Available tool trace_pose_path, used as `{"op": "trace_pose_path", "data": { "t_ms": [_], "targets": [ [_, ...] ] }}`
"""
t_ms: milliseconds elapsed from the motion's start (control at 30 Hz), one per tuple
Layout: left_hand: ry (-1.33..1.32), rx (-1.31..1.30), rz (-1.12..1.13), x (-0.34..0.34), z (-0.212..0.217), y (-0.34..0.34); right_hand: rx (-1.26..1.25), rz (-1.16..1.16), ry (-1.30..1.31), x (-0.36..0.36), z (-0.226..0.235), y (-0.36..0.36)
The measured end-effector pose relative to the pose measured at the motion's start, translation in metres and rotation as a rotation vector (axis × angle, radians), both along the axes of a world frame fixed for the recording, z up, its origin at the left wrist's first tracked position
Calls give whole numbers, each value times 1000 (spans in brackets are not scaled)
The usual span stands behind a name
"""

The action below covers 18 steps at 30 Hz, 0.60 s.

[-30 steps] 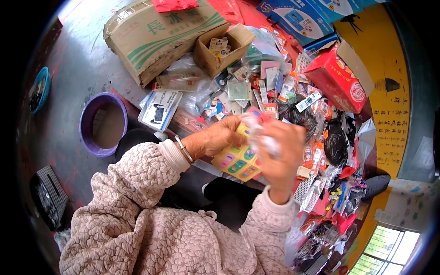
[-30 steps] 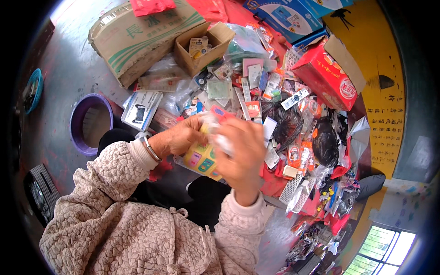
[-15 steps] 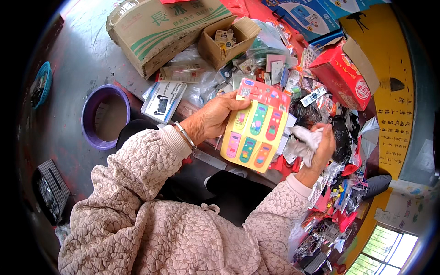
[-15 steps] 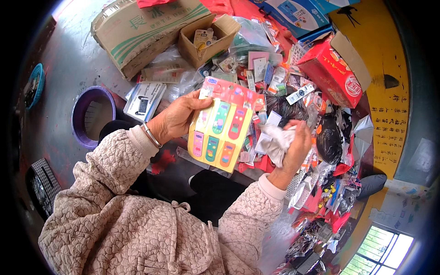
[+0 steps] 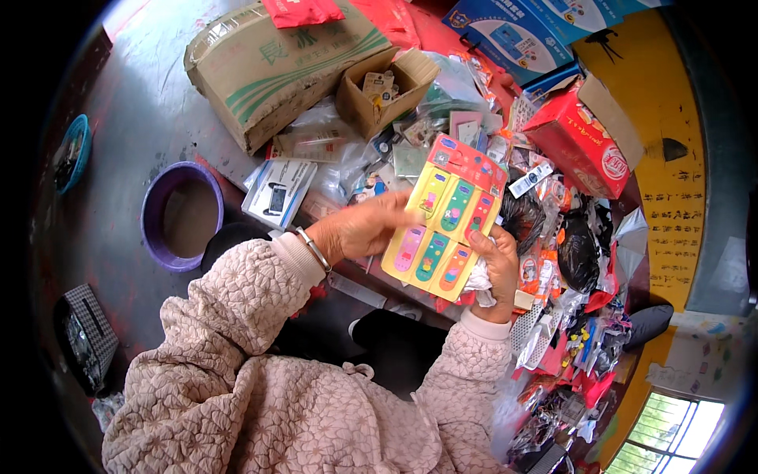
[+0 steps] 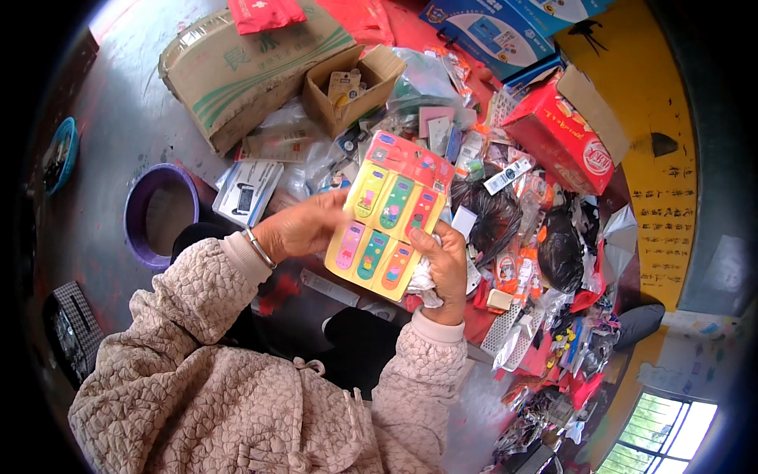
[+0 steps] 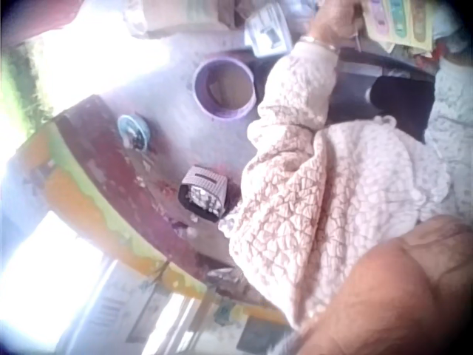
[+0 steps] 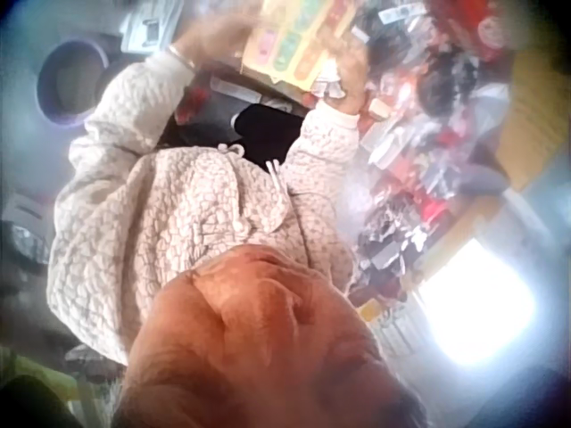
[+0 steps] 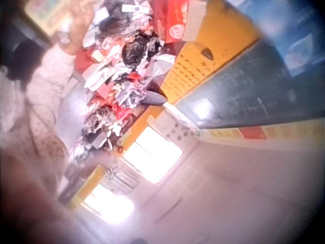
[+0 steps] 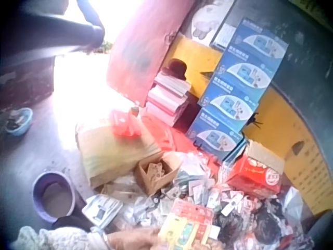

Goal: The person wipes various packaged items, including nail stickers and small household goods, with a white cloth and places some of them into a small cardboard box.

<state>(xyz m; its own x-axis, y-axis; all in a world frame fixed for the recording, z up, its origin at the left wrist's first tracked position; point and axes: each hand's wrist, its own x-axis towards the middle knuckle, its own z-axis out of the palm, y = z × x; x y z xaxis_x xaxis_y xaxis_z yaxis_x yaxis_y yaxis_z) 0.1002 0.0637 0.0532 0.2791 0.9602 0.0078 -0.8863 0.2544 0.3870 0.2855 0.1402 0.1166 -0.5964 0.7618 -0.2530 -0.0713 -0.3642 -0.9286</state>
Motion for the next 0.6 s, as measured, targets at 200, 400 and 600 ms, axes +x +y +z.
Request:
{"op": "trace_pose_path", "data": {
  "t_ms": [200, 400, 600],
  "targets": [
    [26, -96, -74, 5, 1, -3, -74, -22, 15, -1, -1, 3],
    [-74, -137, -75, 11, 5, -2, 250, -223, -281, 9, 3, 9],
    [-43, -128, -69, 11, 6, -3, 913, -492, -194, 10, 37, -10]
  ]
}}
